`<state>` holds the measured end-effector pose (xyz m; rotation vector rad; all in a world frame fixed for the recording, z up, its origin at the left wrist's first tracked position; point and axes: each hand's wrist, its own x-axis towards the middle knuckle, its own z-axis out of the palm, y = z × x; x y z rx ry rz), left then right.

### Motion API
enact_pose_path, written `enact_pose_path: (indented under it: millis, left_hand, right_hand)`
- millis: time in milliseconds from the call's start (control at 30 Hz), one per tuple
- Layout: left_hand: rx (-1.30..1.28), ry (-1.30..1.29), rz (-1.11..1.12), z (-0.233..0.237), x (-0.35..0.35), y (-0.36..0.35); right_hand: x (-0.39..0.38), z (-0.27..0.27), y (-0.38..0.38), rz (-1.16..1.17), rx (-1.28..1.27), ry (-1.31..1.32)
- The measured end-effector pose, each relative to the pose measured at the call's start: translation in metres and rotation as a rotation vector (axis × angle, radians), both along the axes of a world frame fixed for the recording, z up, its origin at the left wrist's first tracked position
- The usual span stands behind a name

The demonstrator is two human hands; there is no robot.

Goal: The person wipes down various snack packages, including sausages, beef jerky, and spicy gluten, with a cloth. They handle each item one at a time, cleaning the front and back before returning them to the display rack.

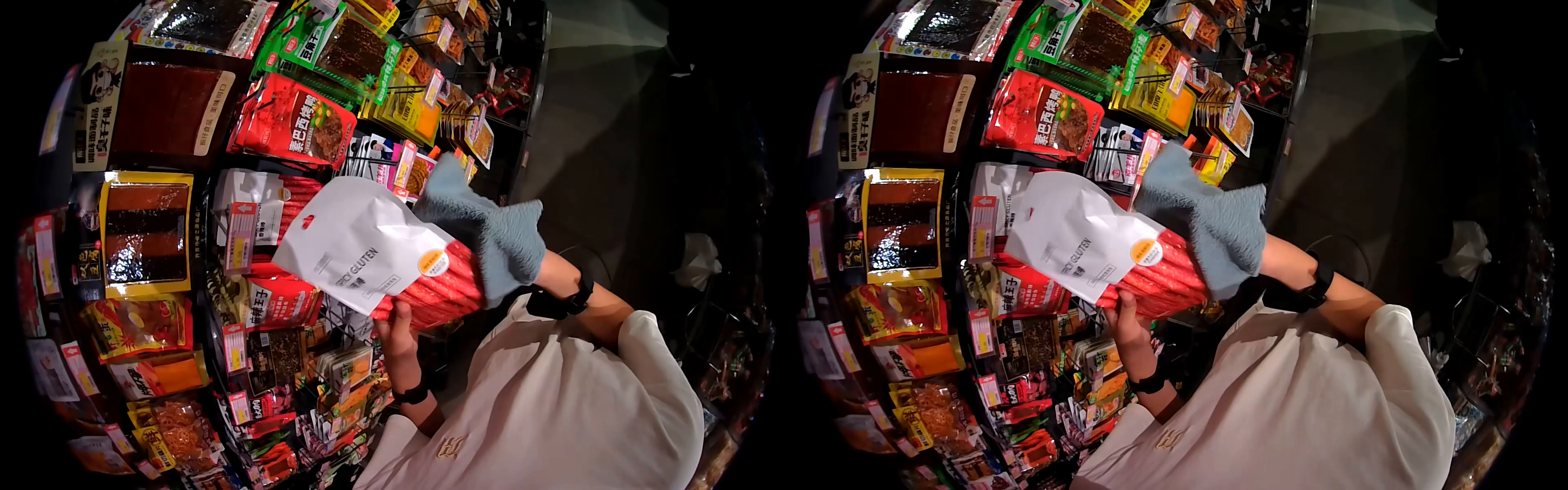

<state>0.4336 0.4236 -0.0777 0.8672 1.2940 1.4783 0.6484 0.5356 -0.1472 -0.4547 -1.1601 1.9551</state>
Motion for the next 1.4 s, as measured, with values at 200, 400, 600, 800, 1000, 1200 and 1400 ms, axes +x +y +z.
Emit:
enact_pose_path:
  millis: [200, 400, 600, 800, 1000, 1200, 1400]
  left_hand:
    - [-0.261, -0.035, 0.096, -0.023, 0.035, 0.023]
    - [0.019, 0.427, 0.256, -0.04, 0.01, 0.048]
    - [0.026, 0.805, 0.188, -0.029, 0.036, 0.037]
    - [0.021, 0.51, 0.217, -0.039, 0.012, 0.044]
    - [0.028, 0.584, 0.382, -0.02, -0.022, 0.036]
    - [-0.132, 0.787, 0.276, -0.024, 0.018, 0.003]
    - [0.122, 0.429, 0.259, -0.024, 0.042, 0.001]
  right_hand:
    - [0.014, 0.077, -0.014, -0.001, 0.315, -0.536]
    - [-0.041, 0.008, -0.022, -0.133, 0.498, -0.148]
    - [0.001, 0.071, -0.011, -0.134, 0.473, -0.187]
    - [-0.004, 0.077, -0.019, -0.059, 0.553, -0.225]
    - [-0.012, 0.075, -0.003, -0.105, 0.645, -0.155]
    - [0.006, 0.036, -0.021, -0.187, 0.727, -0.255]
    - [-0.043, 0.058, -0.037, -0.304, 1.221, -0.499]
